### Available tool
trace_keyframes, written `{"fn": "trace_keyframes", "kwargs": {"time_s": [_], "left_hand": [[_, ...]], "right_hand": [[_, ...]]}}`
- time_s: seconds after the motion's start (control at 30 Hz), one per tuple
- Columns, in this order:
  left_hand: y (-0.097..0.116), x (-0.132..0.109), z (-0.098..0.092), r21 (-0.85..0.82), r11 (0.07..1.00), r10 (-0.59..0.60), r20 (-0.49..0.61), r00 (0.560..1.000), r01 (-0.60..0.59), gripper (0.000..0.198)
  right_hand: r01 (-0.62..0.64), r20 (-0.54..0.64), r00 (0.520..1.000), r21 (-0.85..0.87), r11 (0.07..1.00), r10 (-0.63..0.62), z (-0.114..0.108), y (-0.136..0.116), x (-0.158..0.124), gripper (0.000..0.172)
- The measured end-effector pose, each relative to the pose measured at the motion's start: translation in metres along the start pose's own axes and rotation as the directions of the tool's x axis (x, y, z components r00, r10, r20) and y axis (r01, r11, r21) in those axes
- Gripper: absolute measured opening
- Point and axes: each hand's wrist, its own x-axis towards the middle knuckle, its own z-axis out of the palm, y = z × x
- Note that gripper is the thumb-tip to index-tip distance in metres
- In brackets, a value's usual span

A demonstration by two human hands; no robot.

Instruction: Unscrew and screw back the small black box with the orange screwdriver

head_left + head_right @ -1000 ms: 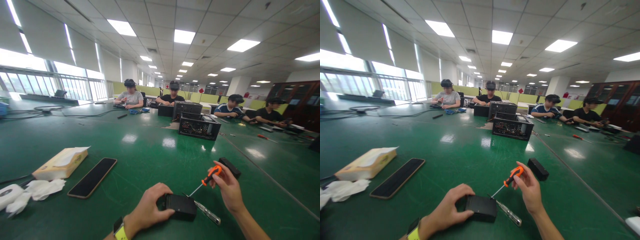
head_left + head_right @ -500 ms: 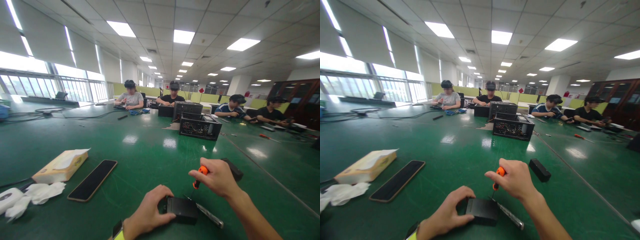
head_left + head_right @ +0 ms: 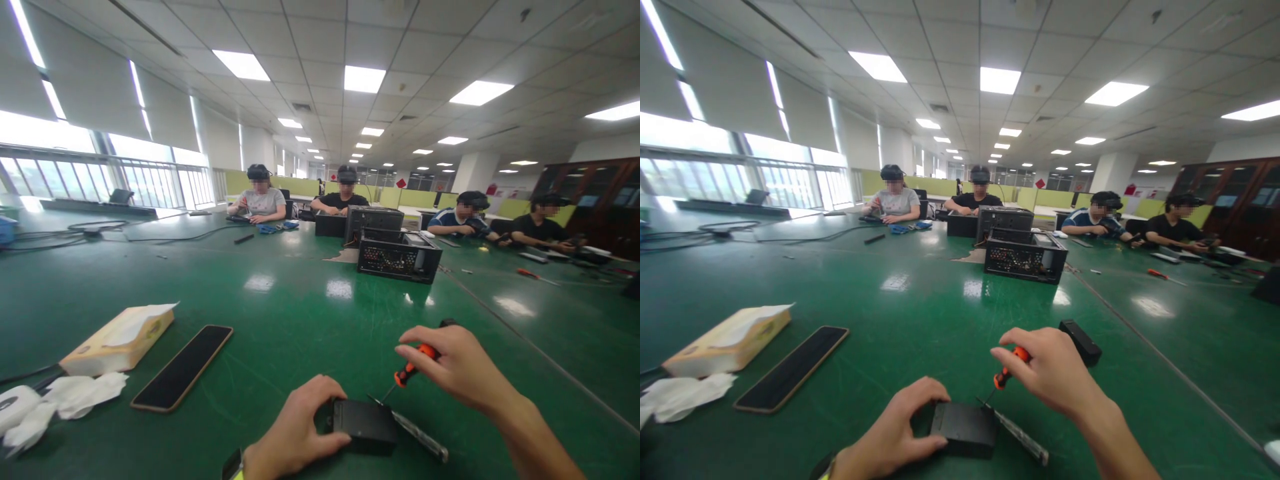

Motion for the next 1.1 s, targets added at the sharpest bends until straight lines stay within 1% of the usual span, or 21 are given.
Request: {"fn": "trace_keyframes", "kwargs": {"time_s": [0.1,0.23,0.3,0.4,0.5,0.57,0.7,0.87,1.03,1.1], "left_hand": [[-0.001,0.0,0.001,0.003,1.0,0.002,-0.002,1.0,-0.002,0.036],[-0.003,-0.001,0.001,0.001,1.0,0.01,-0.012,1.0,-0.01,0.036],[-0.003,-0.001,0.002,0.003,1.0,0.012,-0.013,1.0,-0.012,0.036],[-0.002,0.0,0.001,0.0,1.0,0.014,-0.01,1.0,-0.014,0.036],[-0.001,0.0,0.001,0.003,1.0,0.004,-0.012,1.0,-0.004,0.036],[-0.001,0.0,0.001,0.005,1.0,0.0,-0.014,1.0,0.0,0.036],[-0.001,0.0,0.002,0.007,1.0,0.0,-0.013,1.0,0.0,0.036],[-0.001,-0.001,0.002,0.004,1.0,0.006,-0.016,1.0,-0.006,0.036],[-0.002,-0.001,0.002,0.01,1.0,0.008,-0.011,1.0,-0.008,0.036],[-0.002,-0.001,0.002,0.014,1.0,0.005,-0.013,1.0,-0.005,0.036]], "right_hand": [[0.047,0.005,0.999,0.024,0.999,-0.048,-0.002,-0.002,0.001,0.024],[0.1,0.062,0.992,0.106,0.989,-0.107,-0.015,-0.006,-0.006,0.027],[0.065,0.093,0.993,0.094,0.993,-0.074,-0.017,-0.008,-0.01,0.025],[-0.003,0.118,0.993,0.02,1.0,0.001,-0.014,-0.009,-0.01,0.026],[-0.003,0.087,0.996,0.009,1.0,0.002,-0.01,-0.008,-0.006,0.027],[0.025,0.065,0.998,0.043,0.999,-0.028,-0.011,-0.008,-0.006,0.024],[0.103,0.06,0.992,0.114,0.988,-0.11,-0.016,-0.007,-0.009,0.027],[0.065,0.07,0.995,0.054,0.996,-0.069,-0.013,-0.009,-0.009,0.02],[0.103,0.059,0.992,0.092,0.99,-0.108,-0.012,-0.01,-0.005,0.019],[0.099,0.056,0.993,0.096,0.99,-0.105,-0.013,-0.01,-0.005,0.016]]}}
